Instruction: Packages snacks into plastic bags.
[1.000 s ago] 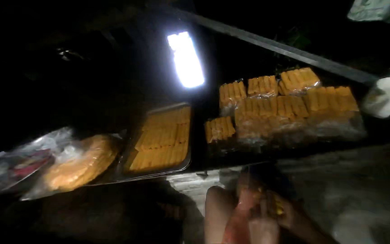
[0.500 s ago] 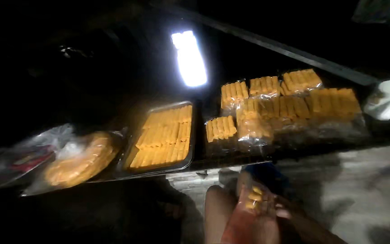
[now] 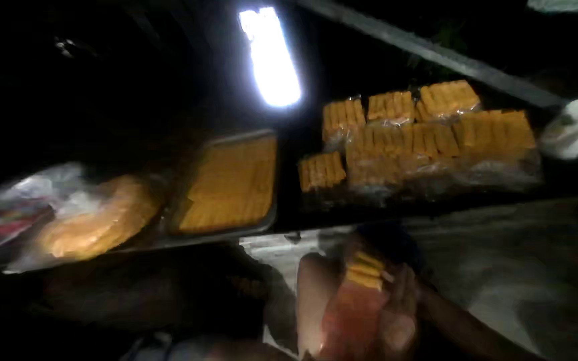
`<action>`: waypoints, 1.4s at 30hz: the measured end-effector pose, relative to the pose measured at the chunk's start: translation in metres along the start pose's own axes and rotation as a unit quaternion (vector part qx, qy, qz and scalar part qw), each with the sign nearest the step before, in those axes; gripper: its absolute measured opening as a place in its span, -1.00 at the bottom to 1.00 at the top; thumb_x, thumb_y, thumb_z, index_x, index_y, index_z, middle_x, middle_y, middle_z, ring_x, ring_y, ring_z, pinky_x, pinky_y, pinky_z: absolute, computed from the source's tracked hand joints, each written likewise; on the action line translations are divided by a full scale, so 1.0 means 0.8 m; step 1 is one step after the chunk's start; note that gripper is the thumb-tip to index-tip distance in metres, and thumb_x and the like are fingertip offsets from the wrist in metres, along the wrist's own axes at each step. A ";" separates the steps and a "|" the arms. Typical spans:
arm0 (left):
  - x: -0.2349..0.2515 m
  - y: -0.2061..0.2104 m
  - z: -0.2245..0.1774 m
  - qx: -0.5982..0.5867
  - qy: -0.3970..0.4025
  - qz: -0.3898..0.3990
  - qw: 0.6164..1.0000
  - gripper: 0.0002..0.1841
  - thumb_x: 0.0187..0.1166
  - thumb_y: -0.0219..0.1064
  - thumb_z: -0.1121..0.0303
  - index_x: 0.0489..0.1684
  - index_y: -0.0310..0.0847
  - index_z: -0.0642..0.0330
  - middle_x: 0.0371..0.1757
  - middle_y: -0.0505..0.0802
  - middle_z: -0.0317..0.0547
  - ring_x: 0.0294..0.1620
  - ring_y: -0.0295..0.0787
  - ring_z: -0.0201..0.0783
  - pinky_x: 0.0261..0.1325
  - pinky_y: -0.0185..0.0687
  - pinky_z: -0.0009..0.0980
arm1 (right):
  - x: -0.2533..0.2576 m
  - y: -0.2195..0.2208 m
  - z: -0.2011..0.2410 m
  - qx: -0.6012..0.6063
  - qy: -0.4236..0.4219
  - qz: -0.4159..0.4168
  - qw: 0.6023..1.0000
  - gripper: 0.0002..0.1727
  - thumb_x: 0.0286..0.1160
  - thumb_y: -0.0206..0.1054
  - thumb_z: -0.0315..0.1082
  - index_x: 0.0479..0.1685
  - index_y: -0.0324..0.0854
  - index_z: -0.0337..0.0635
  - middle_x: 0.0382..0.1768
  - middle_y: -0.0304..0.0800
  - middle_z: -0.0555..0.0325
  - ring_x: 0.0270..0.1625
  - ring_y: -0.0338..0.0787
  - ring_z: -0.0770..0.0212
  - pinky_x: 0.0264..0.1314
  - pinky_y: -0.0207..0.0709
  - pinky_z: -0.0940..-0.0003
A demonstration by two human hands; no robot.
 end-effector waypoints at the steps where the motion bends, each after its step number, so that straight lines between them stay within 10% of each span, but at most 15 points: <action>1: -0.002 -0.024 -0.010 -0.048 -0.007 0.015 0.999 -0.50 0.75 0.11 0.46 0.68 0.36 0.36 0.69 0.53 0.15 0.63 0.56 -0.06 0.62 0.44 -0.24 | -0.024 -0.006 -0.002 -0.058 -0.019 0.007 0.998 -0.55 0.87 -0.10 -0.37 0.56 0.37 -0.45 0.38 0.64 -0.15 0.35 0.67 0.31 0.46 0.47 0.47; 5: -0.013 -0.055 0.040 -0.095 0.003 -0.017 0.995 -0.56 0.68 0.26 0.40 0.55 0.59 0.04 0.35 0.83 -0.10 0.24 0.84 -0.30 0.35 0.75 -0.28 | 0.037 -0.009 -0.067 0.106 -0.142 0.074 0.981 -0.62 0.64 0.19 -0.51 0.39 0.52 -0.44 0.09 0.79 0.07 0.07 0.76 0.47 0.18 0.64 0.58; 9: 0.003 -0.106 0.135 -0.023 -0.159 -0.150 0.975 -0.68 0.71 0.20 0.40 0.29 0.71 0.32 0.24 0.81 0.20 0.29 0.76 -0.03 0.44 0.63 -0.11 | 0.095 0.011 -0.104 0.255 -0.132 0.130 0.949 -0.40 0.48 0.23 -0.56 0.59 0.35 -0.34 0.23 0.78 0.07 0.21 0.78 0.32 0.28 0.70 0.34; 13: 0.024 -0.084 0.179 -0.077 -0.279 -0.021 0.957 -0.58 0.82 0.12 0.17 0.27 0.64 0.39 0.06 0.83 0.16 0.10 0.79 -0.09 0.28 0.67 -0.13 | 0.094 0.009 -0.104 0.233 -0.132 0.133 0.954 -0.41 0.45 0.25 -0.60 0.57 0.38 -0.35 0.29 0.75 0.03 0.24 0.76 0.30 0.32 0.68 0.32; 18: 0.032 -0.077 0.161 -0.170 -0.249 0.000 0.953 -0.61 0.75 0.23 0.28 0.37 0.63 0.40 0.17 0.84 0.14 0.18 0.79 -0.20 0.36 0.63 -0.23 | 0.081 -0.001 -0.101 0.211 -0.127 0.106 0.963 -0.35 0.41 0.23 -0.57 0.62 0.33 -0.34 0.32 0.71 0.01 0.23 0.76 0.31 0.28 0.69 0.34; 23: 0.006 -0.078 0.155 -0.436 -0.264 -0.066 0.858 -0.63 0.64 0.24 0.37 0.36 0.53 0.31 -0.08 0.80 -0.23 -0.29 0.67 -0.53 -0.26 0.63 -0.57 | 0.071 -0.013 -0.108 0.268 -0.115 0.121 0.949 -0.47 0.46 0.18 -0.49 0.49 0.41 -0.25 0.11 0.78 0.20 0.09 0.80 0.38 0.16 0.73 0.39; 28: -0.017 -0.057 0.149 -0.408 -0.391 -0.013 0.825 -0.49 0.69 0.31 0.24 0.54 0.44 0.30 0.31 0.76 0.03 0.24 0.71 -0.26 0.32 0.65 -0.25 | 0.054 -0.010 -0.103 0.252 -0.026 0.135 0.958 -0.59 0.72 0.00 -0.50 0.50 0.39 -0.26 0.09 0.76 0.28 0.07 0.76 0.50 0.16 0.68 0.53; 32: -0.018 -0.056 0.147 -0.421 -0.375 -0.030 0.825 -0.58 0.67 0.31 0.34 0.43 0.49 0.34 0.11 0.79 -0.07 0.01 0.74 -0.38 0.11 0.70 -0.38 | 0.052 -0.012 -0.112 0.252 0.001 0.103 0.962 -0.64 0.73 0.08 -0.50 0.45 0.42 -0.27 0.04 0.74 0.22 0.05 0.75 0.44 0.15 0.68 0.46; 42: -0.017 -0.045 0.162 -0.370 -0.300 -0.007 0.880 -0.48 0.59 0.41 0.23 0.48 0.52 0.29 0.20 0.83 -0.03 0.18 0.78 -0.29 0.32 0.70 -0.24 | 0.049 -0.021 -0.122 0.142 -0.089 0.012 0.986 -0.30 0.53 0.39 -0.40 0.70 0.30 -0.25 0.43 0.68 -0.01 0.34 0.76 0.23 0.36 0.71 0.28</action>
Point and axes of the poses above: each hand's wrist, its own x-axis towards the middle knuckle, its own y-axis out of the palm, z = x × y, the point moved 5 cm from there along x, towards the middle knuckle
